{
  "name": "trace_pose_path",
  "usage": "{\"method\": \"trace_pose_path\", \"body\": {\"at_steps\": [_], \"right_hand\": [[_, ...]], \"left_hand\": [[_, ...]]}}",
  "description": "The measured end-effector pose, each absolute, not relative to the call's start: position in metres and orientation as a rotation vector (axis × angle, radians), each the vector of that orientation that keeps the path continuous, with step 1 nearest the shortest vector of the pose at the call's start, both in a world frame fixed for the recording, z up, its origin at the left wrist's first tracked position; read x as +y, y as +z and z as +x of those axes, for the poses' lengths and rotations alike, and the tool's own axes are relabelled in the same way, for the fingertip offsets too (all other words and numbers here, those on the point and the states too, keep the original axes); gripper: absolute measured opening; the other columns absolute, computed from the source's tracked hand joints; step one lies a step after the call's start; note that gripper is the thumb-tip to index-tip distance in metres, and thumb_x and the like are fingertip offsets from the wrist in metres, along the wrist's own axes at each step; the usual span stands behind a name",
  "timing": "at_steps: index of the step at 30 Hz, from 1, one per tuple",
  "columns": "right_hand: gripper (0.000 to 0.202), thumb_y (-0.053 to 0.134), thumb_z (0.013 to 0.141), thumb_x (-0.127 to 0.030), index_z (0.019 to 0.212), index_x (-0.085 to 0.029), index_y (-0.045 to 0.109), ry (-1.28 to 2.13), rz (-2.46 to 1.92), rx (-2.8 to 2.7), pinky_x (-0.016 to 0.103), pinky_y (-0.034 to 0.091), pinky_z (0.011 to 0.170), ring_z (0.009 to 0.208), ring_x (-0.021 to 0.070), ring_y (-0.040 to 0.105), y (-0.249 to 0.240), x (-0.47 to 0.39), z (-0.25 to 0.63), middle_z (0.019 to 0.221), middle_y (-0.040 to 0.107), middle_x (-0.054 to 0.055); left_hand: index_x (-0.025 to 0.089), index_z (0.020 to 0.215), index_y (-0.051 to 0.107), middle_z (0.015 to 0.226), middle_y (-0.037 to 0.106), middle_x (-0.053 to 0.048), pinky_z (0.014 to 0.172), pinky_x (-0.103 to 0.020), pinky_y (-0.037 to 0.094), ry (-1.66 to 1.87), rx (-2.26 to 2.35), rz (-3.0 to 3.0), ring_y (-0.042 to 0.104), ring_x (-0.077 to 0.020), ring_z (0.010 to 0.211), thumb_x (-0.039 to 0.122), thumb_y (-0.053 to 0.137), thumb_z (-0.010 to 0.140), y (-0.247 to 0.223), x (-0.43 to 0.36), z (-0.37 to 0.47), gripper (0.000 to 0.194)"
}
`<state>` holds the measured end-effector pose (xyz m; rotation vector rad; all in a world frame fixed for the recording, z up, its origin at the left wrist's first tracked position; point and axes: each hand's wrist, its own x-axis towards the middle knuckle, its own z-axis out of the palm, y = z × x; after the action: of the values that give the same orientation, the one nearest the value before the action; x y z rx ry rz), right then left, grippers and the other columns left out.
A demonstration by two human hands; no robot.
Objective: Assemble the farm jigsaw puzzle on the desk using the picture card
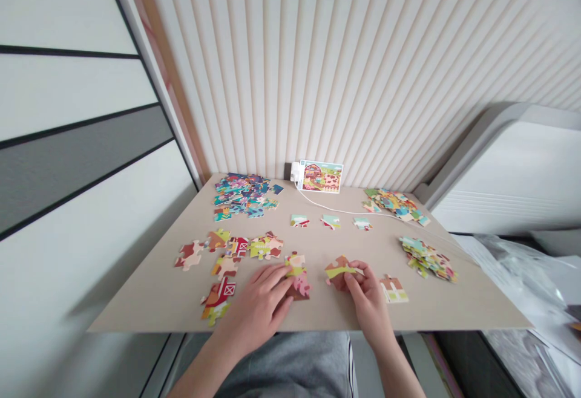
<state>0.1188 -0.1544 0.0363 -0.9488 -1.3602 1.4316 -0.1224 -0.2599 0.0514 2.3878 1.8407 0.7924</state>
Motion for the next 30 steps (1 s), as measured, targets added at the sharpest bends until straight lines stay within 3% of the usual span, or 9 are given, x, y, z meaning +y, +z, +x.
{"method": "trace_pose_path", "body": {"at_steps": [13, 19, 24, 30], "right_hand": [[0.045, 0.076, 0.083, -0.054, 0.100, -0.028, 0.044, 1.466, -1.006, -1.294, 0.035, 0.056, 0.074, 0.079, 0.0257, 0.075, 0.042, -0.156, 0.116, 0.077, 0.076, 0.003], [0.043, 0.077, 0.083, -0.049, 0.100, -0.027, 0.044, 1.483, -0.981, -1.305, 0.034, 0.057, 0.073, 0.082, 0.0244, 0.075, 0.039, -0.155, 0.117, 0.082, 0.076, 0.004], [0.041, 0.080, 0.082, -0.047, 0.094, -0.026, 0.047, 1.448, -1.020, -1.338, 0.031, 0.057, 0.064, 0.085, 0.0251, 0.074, 0.035, -0.155, 0.118, 0.087, 0.069, 0.002], [0.038, 0.081, 0.081, -0.045, 0.092, -0.024, 0.051, 1.406, -1.056, -1.372, 0.031, 0.058, 0.066, 0.084, 0.0245, 0.074, 0.031, -0.155, 0.118, 0.086, 0.065, 0.001]], "left_hand": [[0.024, 0.130, 0.063, 0.138, 0.062, -0.007, 0.114, -0.047, 0.048, 0.778, 1.834, 2.372, 0.056, -0.0255, 0.130, 0.020, 0.055, 0.096, 0.053, -0.261, -0.123, 0.035], [0.024, 0.133, 0.061, 0.141, 0.059, -0.007, 0.116, -0.049, 0.046, 0.723, 1.823, 2.359, 0.053, -0.0257, 0.133, 0.020, 0.054, 0.097, 0.049, -0.260, -0.124, 0.036], [0.024, 0.134, 0.060, 0.142, 0.058, -0.007, 0.117, -0.049, 0.044, 0.723, 1.820, 2.351, 0.052, -0.0257, 0.134, 0.020, 0.053, 0.098, 0.048, -0.260, -0.124, 0.037], [0.025, 0.133, 0.062, 0.141, 0.059, -0.007, 0.117, -0.048, 0.045, 0.749, 1.824, 2.342, 0.053, -0.0257, 0.133, 0.020, 0.056, 0.096, 0.052, -0.260, -0.124, 0.037]]}}
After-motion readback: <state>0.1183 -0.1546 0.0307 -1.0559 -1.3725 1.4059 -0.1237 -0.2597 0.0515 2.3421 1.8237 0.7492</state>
